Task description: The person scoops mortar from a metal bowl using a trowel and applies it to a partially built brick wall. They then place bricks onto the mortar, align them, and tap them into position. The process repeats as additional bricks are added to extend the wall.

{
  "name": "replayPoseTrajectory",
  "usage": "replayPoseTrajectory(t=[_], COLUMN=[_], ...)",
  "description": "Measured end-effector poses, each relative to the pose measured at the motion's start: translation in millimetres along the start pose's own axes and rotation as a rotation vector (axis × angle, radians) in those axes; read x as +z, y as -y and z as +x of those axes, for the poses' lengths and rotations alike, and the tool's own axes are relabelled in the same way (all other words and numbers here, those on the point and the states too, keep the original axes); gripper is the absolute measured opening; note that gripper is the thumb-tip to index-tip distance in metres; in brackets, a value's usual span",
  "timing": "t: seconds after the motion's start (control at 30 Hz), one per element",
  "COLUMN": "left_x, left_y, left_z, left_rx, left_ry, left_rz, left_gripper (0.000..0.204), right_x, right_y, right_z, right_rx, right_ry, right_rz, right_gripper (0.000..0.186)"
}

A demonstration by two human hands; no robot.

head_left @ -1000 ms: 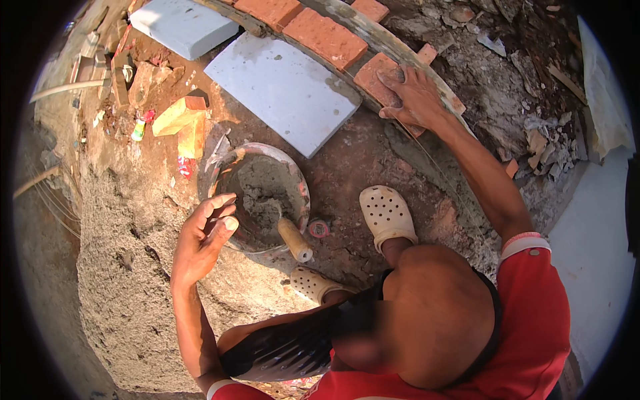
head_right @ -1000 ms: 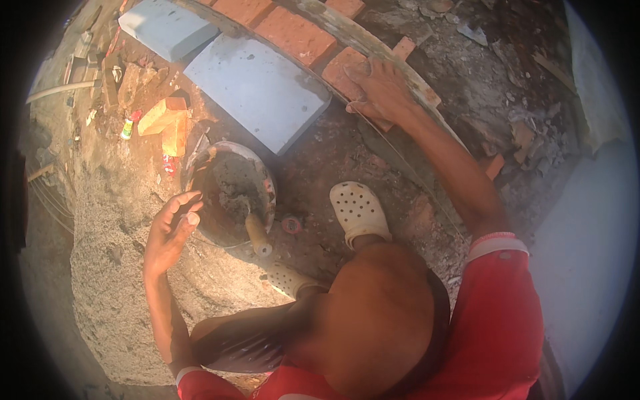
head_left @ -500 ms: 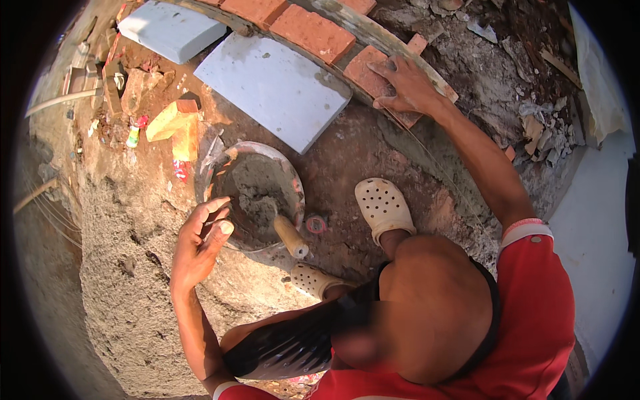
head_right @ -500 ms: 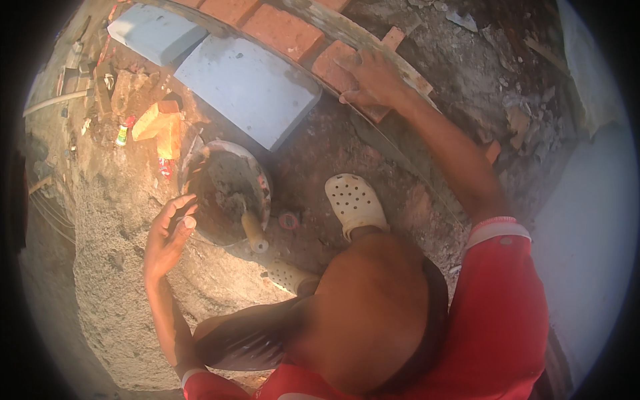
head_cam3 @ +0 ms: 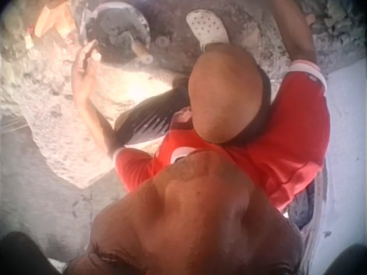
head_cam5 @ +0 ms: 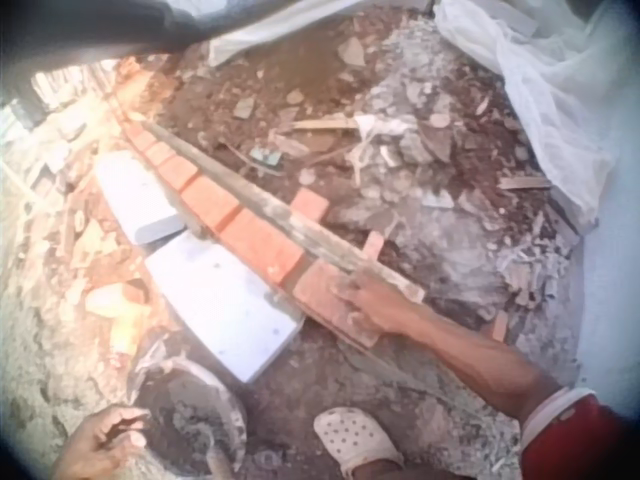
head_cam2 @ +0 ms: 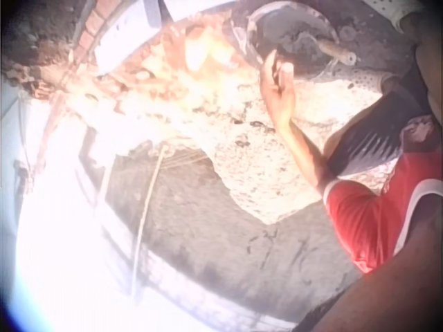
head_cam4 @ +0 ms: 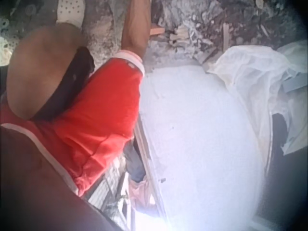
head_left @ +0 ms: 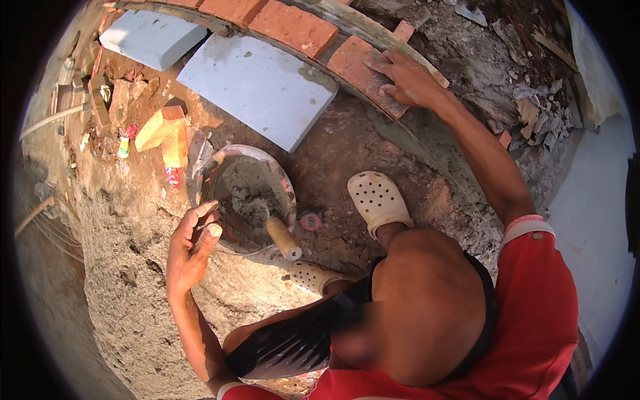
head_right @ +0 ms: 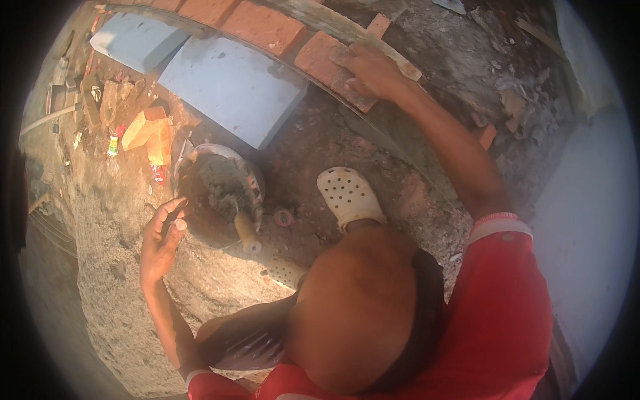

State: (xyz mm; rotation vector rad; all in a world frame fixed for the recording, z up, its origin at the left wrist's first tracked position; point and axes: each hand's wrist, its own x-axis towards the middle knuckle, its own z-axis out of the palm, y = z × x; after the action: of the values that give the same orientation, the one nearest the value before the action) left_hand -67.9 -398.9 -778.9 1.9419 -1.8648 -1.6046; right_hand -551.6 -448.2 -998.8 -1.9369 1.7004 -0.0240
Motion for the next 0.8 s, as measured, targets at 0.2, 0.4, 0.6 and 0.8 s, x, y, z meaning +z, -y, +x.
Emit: replayPoseTrajectory(t=[0.2, 0.4, 0.6, 0.8], left_x=[2.9, 4.8, 7.4, 2.3], left_y=[-1.8, -9.0, -17.8, -11.8], left_z=[7.3, 17.6, 25.3, 35.1], left_rx=[0.006, 0.030, 0.025, 0.046], left_ry=[0.013, 0.039, 0.022, 0.026], left_rz=[0.014, 0.030, 0.034, 0.047], left_gripper=[0.060, 0.058, 0.054, 0.053], right_x=[9.5, 8.3, -7.0, -8.1], right_y=[-3.1, -3.5, 5.6, 4.9], right_z=[-1.6, -6.5, -5.7, -3.3], right_rx=[-0.060, -0.136, 0.009, 0.041], right_ry=[-0.137, -0.240, 0.045, 0.075], right_rz=[-0.001, -0.088, 0.002, 0.027], right_gripper=[0.063, 0.063, 0.065, 0.067])
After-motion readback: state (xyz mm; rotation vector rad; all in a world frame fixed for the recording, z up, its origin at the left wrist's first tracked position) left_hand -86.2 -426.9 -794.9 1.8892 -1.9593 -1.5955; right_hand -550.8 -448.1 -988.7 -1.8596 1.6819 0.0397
